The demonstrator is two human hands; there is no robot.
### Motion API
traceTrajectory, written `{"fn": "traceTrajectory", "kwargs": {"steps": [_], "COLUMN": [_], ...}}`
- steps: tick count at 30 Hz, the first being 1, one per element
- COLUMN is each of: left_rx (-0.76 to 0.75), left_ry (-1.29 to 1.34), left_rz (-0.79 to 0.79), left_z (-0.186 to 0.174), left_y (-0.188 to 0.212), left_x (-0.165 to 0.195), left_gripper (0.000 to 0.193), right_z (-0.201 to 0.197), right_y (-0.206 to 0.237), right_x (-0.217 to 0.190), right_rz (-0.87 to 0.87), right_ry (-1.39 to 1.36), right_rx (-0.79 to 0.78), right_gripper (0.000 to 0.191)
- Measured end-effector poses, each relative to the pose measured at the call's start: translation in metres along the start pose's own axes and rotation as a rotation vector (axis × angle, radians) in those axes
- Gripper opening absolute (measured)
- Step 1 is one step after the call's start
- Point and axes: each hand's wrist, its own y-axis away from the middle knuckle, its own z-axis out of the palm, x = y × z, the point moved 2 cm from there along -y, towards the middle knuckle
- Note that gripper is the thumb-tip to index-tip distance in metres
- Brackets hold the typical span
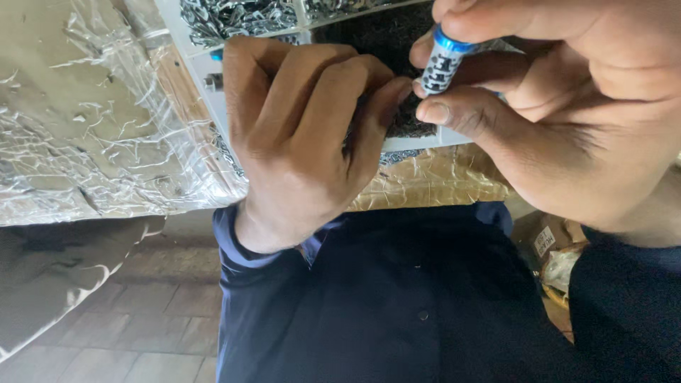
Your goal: The person picks small metal staples from a compartment tray and presses them one at a time into a blue-capped cylindrical connector held in the other hand, occasionally reaching into the tray for more staples and handling a keyring on the table.
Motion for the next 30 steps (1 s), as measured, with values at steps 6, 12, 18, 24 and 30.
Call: {"fn": "traceTrajectory", "kwargs": {"steps": [6, 12, 18, 24, 30], "left_rx": [0.050, 0.069, 0.008, -0.044, 0.027], "left_ry": [0.351, 0.207, -0.014, -0.086, 0.235], "left_rz": [0.024, 0.055, 0.015, 0.068, -0.063], "left_z": [-0.007, -0.005, -0.004, -0.001, -0.005], "left_y": [0.005, -0.004, -0.007, -0.007, -0.002], "left_x": [-0.007, -0.002, 0.005, 0.007, 0.001], "left_gripper": [0.020, 0.021, 0.022, 0.023, 0.019], "right_z": [0.001, 0.000, 0.001, 0.004, 0.002], "right_y": [-0.004, -0.002, -0.002, -0.007, 0.002], "right_x": [0.008, 0.009, 0.000, 0.003, 0.007], "right_rz": [-0.125, -0.111, -0.044, -0.127, -0.065], "right_ry": [-0.015, -0.042, 0.023, 0.007, 0.007], "right_rx": [-0.036, -0.043, -0.008, 0.029, 0.000], "right_gripper": [0.043, 0.042, 0.041, 0.041, 0.041]}}
